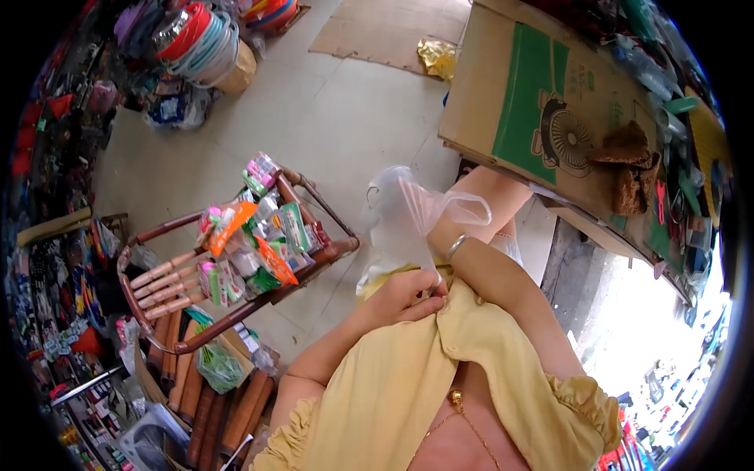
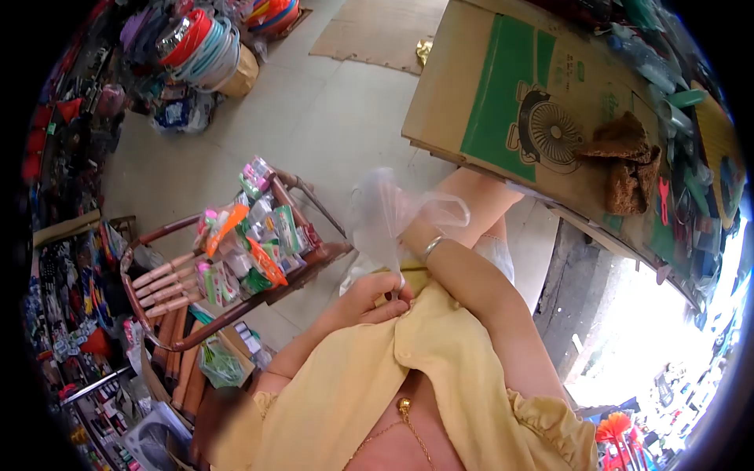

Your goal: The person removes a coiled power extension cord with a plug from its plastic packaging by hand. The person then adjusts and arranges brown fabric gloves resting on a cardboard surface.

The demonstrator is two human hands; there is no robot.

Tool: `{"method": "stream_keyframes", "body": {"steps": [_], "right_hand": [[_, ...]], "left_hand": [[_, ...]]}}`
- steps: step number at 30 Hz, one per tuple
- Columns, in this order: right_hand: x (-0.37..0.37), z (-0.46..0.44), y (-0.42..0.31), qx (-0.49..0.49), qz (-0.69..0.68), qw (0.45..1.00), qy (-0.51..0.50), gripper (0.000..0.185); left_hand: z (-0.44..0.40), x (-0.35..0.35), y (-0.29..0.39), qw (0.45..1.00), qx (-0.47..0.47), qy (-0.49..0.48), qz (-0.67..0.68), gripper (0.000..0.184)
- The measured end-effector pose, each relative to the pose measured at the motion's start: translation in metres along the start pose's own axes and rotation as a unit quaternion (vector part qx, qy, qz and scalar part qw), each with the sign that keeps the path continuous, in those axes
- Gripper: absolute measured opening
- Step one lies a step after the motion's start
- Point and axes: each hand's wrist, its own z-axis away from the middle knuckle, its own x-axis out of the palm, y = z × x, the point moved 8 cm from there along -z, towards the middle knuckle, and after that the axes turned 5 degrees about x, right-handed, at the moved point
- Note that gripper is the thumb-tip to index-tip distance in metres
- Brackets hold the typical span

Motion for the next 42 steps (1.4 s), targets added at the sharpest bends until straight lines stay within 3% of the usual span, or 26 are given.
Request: {"method": "stream_keyframes", "body": {"steps": [6,9,12,14,17,18,20,24,26,30,32,33,35,36,39,40,41,42], "right_hand": [[0.003,0.016,0.035,0.001,0.009,1.000,-0.003,0.045],[0.002,0.016,0.044,-0.003,0.022,1.000,-0.003,0.043],[-0.007,0.013,0.047,0.001,0.046,0.999,-0.013,0.041],[-0.029,0.009,0.023,0.020,0.077,0.995,-0.053,0.040],[-0.041,0.004,0.028,0.042,0.103,0.990,-0.090,0.038],[-0.026,0.004,0.047,0.055,0.083,0.980,-0.172,0.036],[-0.002,0.015,0.072,0.094,0.019,0.948,-0.303,0.034],[0.016,0.045,0.070,0.210,-0.188,0.888,-0.363,0.034],[0.019,0.057,0.068,0.268,-0.293,0.844,-0.361,0.034],[0.011,0.071,0.066,0.350,-0.474,0.749,-0.303,0.034],[0.006,0.071,0.066,0.371,-0.549,0.703,-0.258,0.034],[0.004,0.070,0.066,0.379,-0.581,0.681,-0.235,0.034],[-0.001,0.068,0.065,0.385,-0.630,0.644,-0.202,0.034],[-0.004,0.068,0.065,0.388,-0.648,0.628,-0.189,0.034],[-0.009,0.069,0.057,0.393,-0.684,0.591,-0.170,0.034],[-0.009,0.068,0.051,0.393,-0.694,0.581,-0.163,0.034],[-0.009,0.068,0.044,0.394,-0.703,0.572,-0.155,0.034],[-0.012,0.065,0.029,0.387,-0.716,0.563,-0.143,0.032]], "left_hand": [[-0.013,0.005,0.002,0.999,0.029,-0.017,0.020,0.013],[-0.017,0.015,-0.006,0.996,0.031,-0.082,0.033,0.013],[-0.011,0.023,-0.025,0.989,-0.026,-0.139,0.043,0.015],[-0.002,0.011,-0.037,0.990,0.014,-0.090,0.110,0.018],[0.034,-0.063,-0.082,0.975,-0.078,0.187,0.086,0.025],[0.048,-0.094,-0.095,0.948,-0.114,0.294,0.049,0.029],[0.054,-0.138,-0.064,0.908,-0.101,0.406,-0.035,0.037],[0.014,-0.163,-0.040,0.897,-0.014,0.394,-0.200,0.039],[-0.007,-0.158,-0.045,0.920,-0.006,0.387,-0.051,0.031],[-0.012,-0.162,-0.063,0.926,0.006,0.372,-0.059,0.021],[-0.004,-0.164,-0.069,0.889,-0.025,0.441,0.124,0.009],[-0.004,-0.169,-0.074,0.889,-0.025,0.441,0.123,0.009],[0.017,-0.198,-0.094,0.791,0.090,0.548,0.257,0.003],[0.022,-0.205,-0.102,0.791,0.090,0.548,0.256,0.003],[0.035,-0.216,-0.106,0.773,0.094,0.592,0.206,0.016],[0.041,-0.213,-0.088,0.781,0.061,0.621,-0.021,0.025],[0.041,-0.202,-0.068,0.746,0.028,0.617,-0.248,0.034],[0.032,-0.180,-0.043,0.734,0.078,0.575,-0.354,0.041]]}}
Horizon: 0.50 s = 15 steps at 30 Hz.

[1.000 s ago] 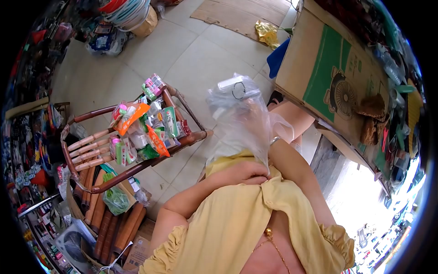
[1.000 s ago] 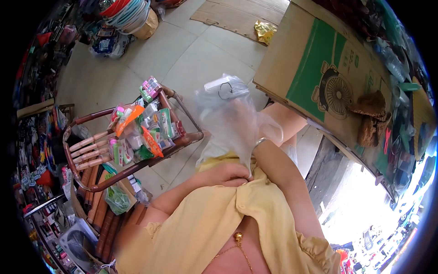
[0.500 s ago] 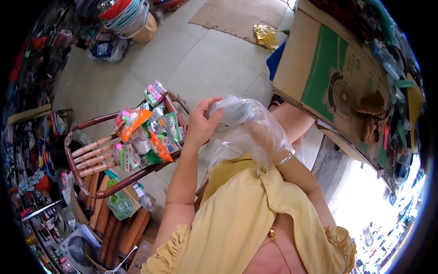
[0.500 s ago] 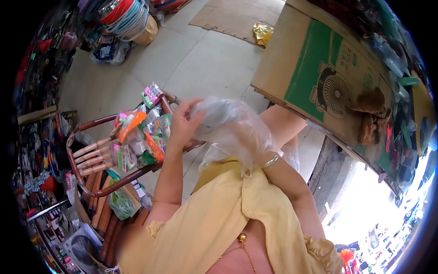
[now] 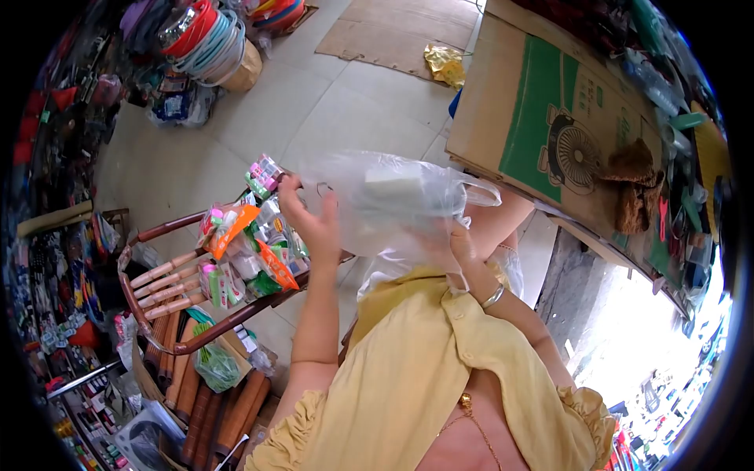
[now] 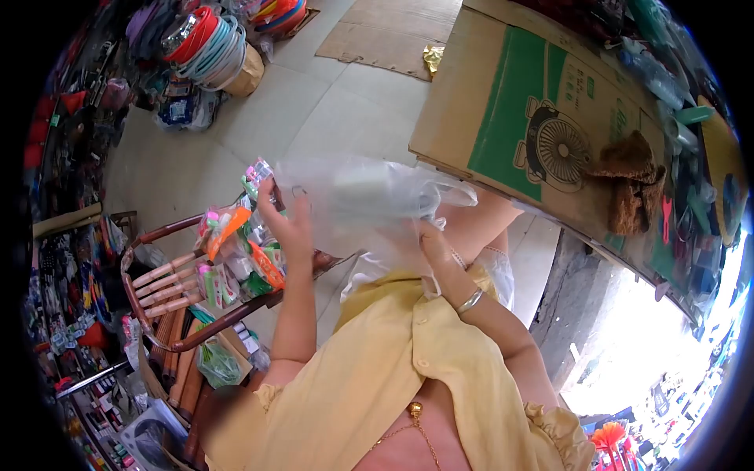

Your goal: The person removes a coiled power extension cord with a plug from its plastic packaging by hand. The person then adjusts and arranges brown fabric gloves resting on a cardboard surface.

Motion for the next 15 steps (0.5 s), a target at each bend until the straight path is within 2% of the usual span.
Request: {"method": "stream_keyframes", "body": {"steps": [1,3,5,6,7,9,11,12,14,15], "right_hand": [[0.015,0.003,0.001,-0.010,-0.017,1.000,-0.004,0.030],[0.013,0.000,0.006,-0.025,-0.050,0.998,-0.009,0.026],[-0.029,-0.024,0.024,0.010,-0.092,0.996,-0.009,0.023],[-0.040,-0.025,0.025,0.002,-0.047,0.999,-0.028,0.024],[-0.014,-0.016,0.022,0.004,-0.046,0.998,-0.029,0.024],[0.026,0.004,0.026,0.074,-0.111,0.991,0.007,0.027],[0.010,-0.009,0.032,0.088,-0.118,0.989,0.010,0.029],[0.010,-0.013,0.034,0.102,-0.122,0.987,0.013,0.031],[0.013,-0.013,0.033,0.105,-0.122,0.987,-0.010,0.033],[0.019,-0.011,0.032,0.109,-0.121,0.986,-0.032,0.034]], "left_hand": [[0.006,-0.001,0.041,0.992,0.114,-0.014,-0.050,0.048],[0.036,0.023,0.091,0.959,0.174,-0.226,0.001,0.061],[0.071,0.045,0.131,0.912,0.204,-0.349,0.072,0.070],[0.083,0.047,0.136,0.913,0.202,-0.348,0.070,0.070],[0.097,0.052,0.138,0.904,0.195,-0.372,0.077,0.068],[0.104,0.054,0.135,0.894,0.190,-0.396,0.086,0.067],[0.109,0.052,0.133,0.861,0.223,-0.450,0.077,0.066],[0.112,0.053,0.130,0.861,0.223,-0.450,0.076,0.066],[0.118,0.049,0.132,0.858,0.338,-0.386,0.017,0.056],[0.115,0.049,0.133,0.858,0.340,-0.386,0.017,0.056]]}}
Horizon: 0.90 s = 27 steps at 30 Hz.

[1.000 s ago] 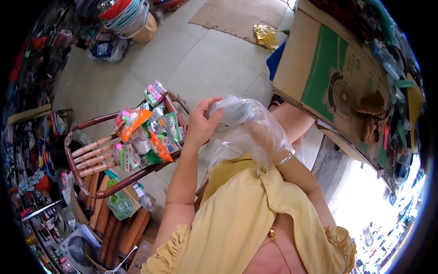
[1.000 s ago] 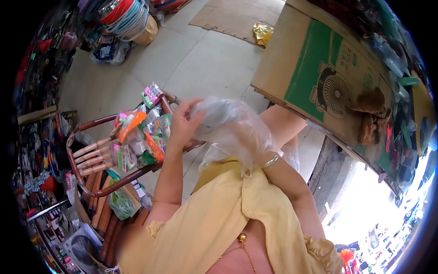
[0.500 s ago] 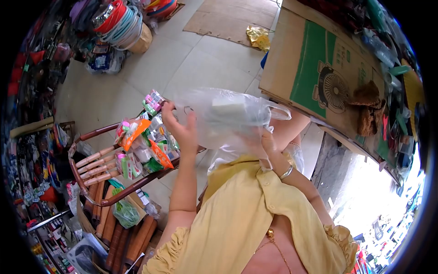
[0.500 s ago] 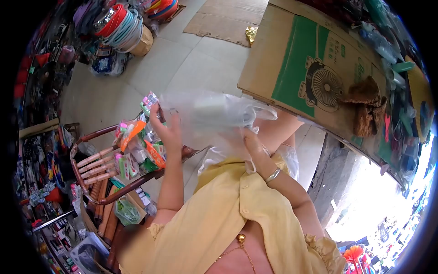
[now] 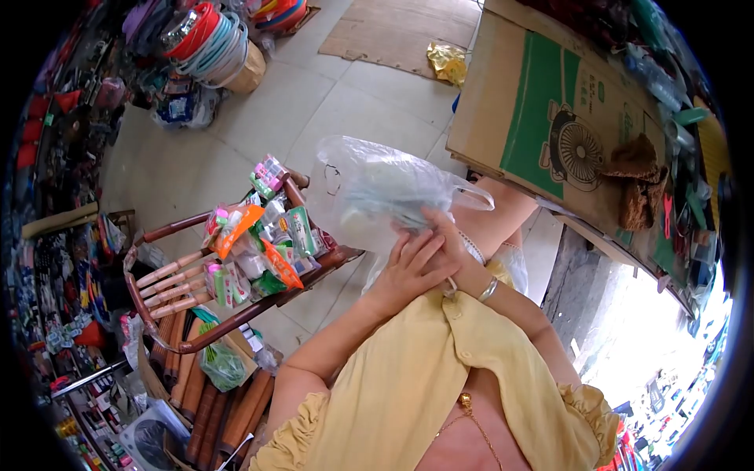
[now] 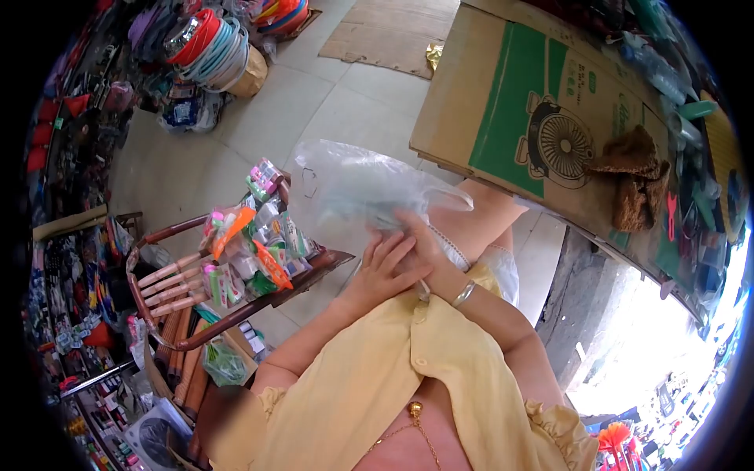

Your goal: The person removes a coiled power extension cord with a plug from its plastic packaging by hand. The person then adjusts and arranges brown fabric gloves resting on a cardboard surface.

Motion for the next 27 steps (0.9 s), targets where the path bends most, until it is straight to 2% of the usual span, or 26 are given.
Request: {"method": "stream_keyframes", "body": {"steps": [2,3,4,5,6,7,9,11,12,13,14,15,16,17,18,19,20,22,24,26,27], "right_hand": [[0.006,0.006,0.000,0.021,0.013,1.000,-0.001,0.036],[0.008,0.007,0.003,0.043,0.027,0.999,-0.001,0.037],[0.006,0.002,0.005,0.043,0.026,0.999,-0.001,0.037],[0.002,-0.005,-0.003,-0.031,0.056,0.998,0.001,0.038],[-0.002,-0.010,-0.012,-0.105,0.085,0.991,0.002,0.039],[-0.007,-0.016,-0.014,-0.105,0.084,0.991,0.002,0.039],[-0.013,-0.031,-0.016,-0.065,0.201,0.977,-0.005,0.042],[-0.020,-0.044,-0.016,-0.020,0.314,0.949,-0.012,0.045],[-0.020,-0.047,-0.011,0.005,0.369,0.929,-0.018,0.046],[-0.020,-0.040,-0.014,0.013,0.439,0.896,0.062,0.045],[-0.003,-0.025,-0.012,0.015,0.437,0.897,0.062,0.045],[0.019,-0.005,-0.021,-0.035,0.625,0.773,0.099,0.043],[0.043,0.014,-0.029,-0.084,0.779,0.607,0.131,0.040],[0.058,0.028,-0.033,-0.081,0.777,0.610,0.132,0.040],[0.086,0.039,-0.033,-0.127,0.881,0.448,0.084,0.032],[0.104,0.047,-0.028,-0.171,0.948,0.266,0.031,0.024],[0.106,0.048,-0.035,-0.171,0.948,0.269,0.028,0.024],[0.135,0.065,-0.032,-0.345,0.938,-0.022,-0.007,0.010],[0.155,0.075,-0.025,-0.381,0.923,-0.039,-0.039,0.007],[0.175,0.081,-0.017,-0.419,0.904,-0.057,-0.066,0.005],[0.184,0.084,-0.016,-0.455,0.886,-0.064,-0.064,0.005]], "left_hand": [[-0.003,-0.014,0.002,0.996,0.028,0.059,0.064,0.036],[-0.009,-0.016,0.001,0.996,0.029,0.058,0.064,0.036],[-0.016,-0.021,0.003,0.990,0.039,0.082,0.110,0.026],[-0.022,-0.027,0.006,0.981,0.048,0.105,0.155,0.017],[-0.028,-0.029,0.010,0.981,0.048,0.104,0.155,0.017],[-0.034,-0.034,0.018,0.970,0.072,0.106,0.208,0.013],[-0.048,-0.055,0.028,0.947,0.110,0.117,0.278,0.008],[-0.045,-0.080,-0.023,0.920,0.001,0.216,0.328,0.005],[-0.033,-0.090,-0.063,0.867,-0.089,0.328,0.366,0.004],[-0.019,-0.099,-0.104,0.836,-0.187,0.362,0.367,0.003],[-0.004,-0.105,-0.134,0.820,-0.310,0.338,0.342,0.002],[0.004,-0.112,-0.152,0.852,-0.279,0.332,0.293,0.005],[0.007,-0.117,-0.161,0.860,-0.268,0.312,0.302,0.004],[0.010,-0.119,-0.165,0.867,-0.259,0.290,0.312,0.003],[0.013,-0.123,-0.166,0.866,-0.264,0.286,0.313,0.003],[0.018,-0.129,-0.171,0.823,-0.292,0.324,0.363,0.004],[0.024,-0.135,-0.175,0.776,-0.316,0.361,0.410,0.005],[0.026,-0.145,-0.174,0.789,-0.300,0.348,0.408,0.006],[0.038,-0.160,-0.178,0.792,-0.287,0.395,0.367,0.005],[0.048,-0.179,-0.179,0.786,-0.300,0.380,0.384,0.008],[0.044,-0.185,-0.177,0.764,-0.275,0.373,0.450,0.011]]}}
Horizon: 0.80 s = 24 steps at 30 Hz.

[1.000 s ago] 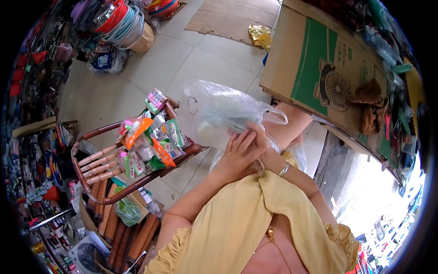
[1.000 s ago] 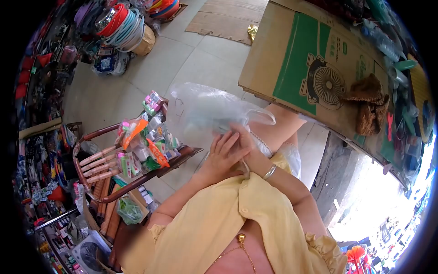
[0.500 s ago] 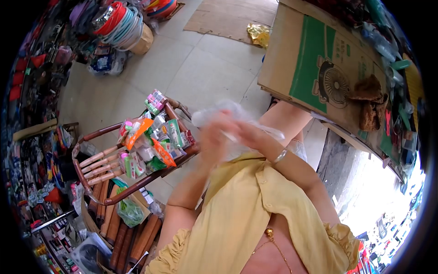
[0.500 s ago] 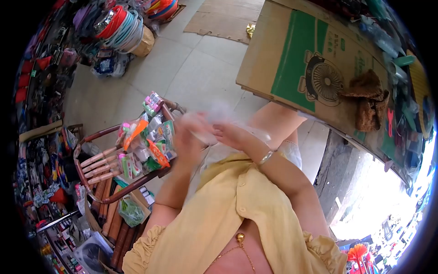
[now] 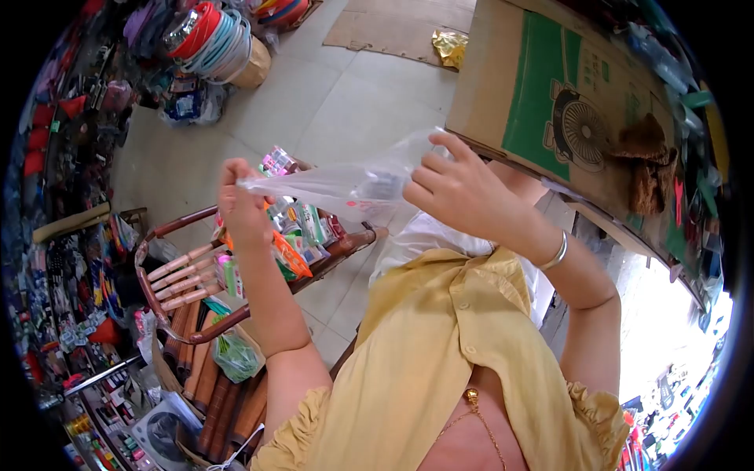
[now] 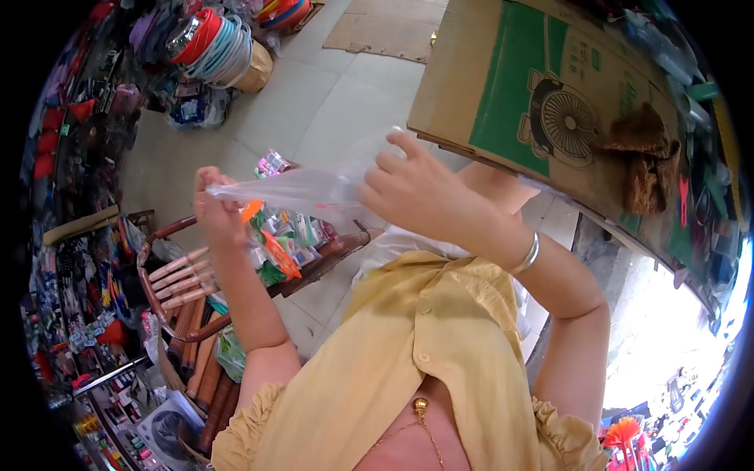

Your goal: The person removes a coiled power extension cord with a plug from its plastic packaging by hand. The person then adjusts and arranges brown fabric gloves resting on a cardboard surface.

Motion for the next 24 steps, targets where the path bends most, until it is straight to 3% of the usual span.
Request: {"method": "stream_keyframes", "body": {"steps": [1,2,5,7,9,11,12,17,20,24], "right_hand": [[-0.009,-0.007,0.001,0.000,0.011,0.999,0.040,0.006],[-0.015,-0.014,0.003,0.004,0.014,0.999,0.045,0.006],[-0.057,-0.043,0.011,-0.004,0.019,0.990,0.138,0.009],[-0.093,-0.060,0.020,-0.012,0.001,0.977,0.214,0.008],[-0.121,-0.080,0.032,0.009,-0.005,0.974,0.225,0.009],[-0.147,-0.094,0.046,0.033,-0.010,0.971,0.235,0.011],[-0.161,-0.098,0.051,0.031,-0.009,0.967,0.252,0.014],[-0.201,-0.100,0.054,0.030,0.008,0.958,0.284,0.020],[-0.196,-0.103,0.059,0.142,0.036,0.971,0.186,0.021],[-0.203,-0.095,0.058,0.088,0.008,0.965,0.247,0.018]], "left_hand": [[-0.003,0.008,0.008,0.997,-0.015,-0.027,0.067,0.014],[-0.007,0.016,0.021,0.999,0.013,-0.038,0.033,0.024],[-0.035,0.026,0.054,0.999,0.023,-0.039,0.002,0.027],[-0.069,0.024,0.075,0.995,0.052,-0.066,0.048,0.033],[-0.092,0.047,0.106,0.990,0.081,0.016,0.113,0.048],[-0.121,0.075,0.123,0.967,0.036,-0.175,0.181,0.059],[-0.129,0.088,0.130,0.981,0.041,-0.149,0.120,0.063],[-0.150,0.113,0.148,0.978,0.061,-0.169,0.104,0.057],[-0.149,0.113,0.152,0.970,0.062,-0.193,0.134,0.059],[-0.145,0.122,0.144,0.969,0.055,-0.204,0.129,0.060]]}}
